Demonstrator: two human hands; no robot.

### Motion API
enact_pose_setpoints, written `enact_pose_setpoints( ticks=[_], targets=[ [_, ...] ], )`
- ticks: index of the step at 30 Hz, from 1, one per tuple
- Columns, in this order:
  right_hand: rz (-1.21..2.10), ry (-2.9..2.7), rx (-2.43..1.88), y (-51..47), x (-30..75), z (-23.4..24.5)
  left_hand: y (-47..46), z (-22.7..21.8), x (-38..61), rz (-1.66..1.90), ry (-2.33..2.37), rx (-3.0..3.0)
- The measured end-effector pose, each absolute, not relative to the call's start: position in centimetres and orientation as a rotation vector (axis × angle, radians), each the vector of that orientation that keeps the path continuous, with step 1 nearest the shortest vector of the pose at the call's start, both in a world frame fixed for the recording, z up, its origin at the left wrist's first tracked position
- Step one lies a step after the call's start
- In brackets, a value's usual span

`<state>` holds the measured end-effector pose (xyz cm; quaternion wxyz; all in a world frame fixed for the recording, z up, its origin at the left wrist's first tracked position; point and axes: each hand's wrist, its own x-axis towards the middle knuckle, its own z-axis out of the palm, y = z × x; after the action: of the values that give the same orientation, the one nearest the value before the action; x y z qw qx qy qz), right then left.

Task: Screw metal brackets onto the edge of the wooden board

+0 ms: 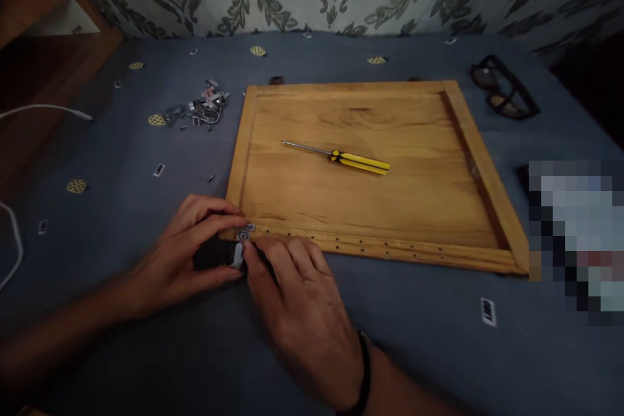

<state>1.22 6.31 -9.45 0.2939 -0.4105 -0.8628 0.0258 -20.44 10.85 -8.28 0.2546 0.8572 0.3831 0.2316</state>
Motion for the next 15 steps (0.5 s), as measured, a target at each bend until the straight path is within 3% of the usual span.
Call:
enact_pose_setpoints(
  ticks=[15],
  targets=[
    [0.086,-2.284,-1.115,6.42,1.17,-9.52,10.85,-8.24,-20.53,0.604,1.032,2.366]
  ],
)
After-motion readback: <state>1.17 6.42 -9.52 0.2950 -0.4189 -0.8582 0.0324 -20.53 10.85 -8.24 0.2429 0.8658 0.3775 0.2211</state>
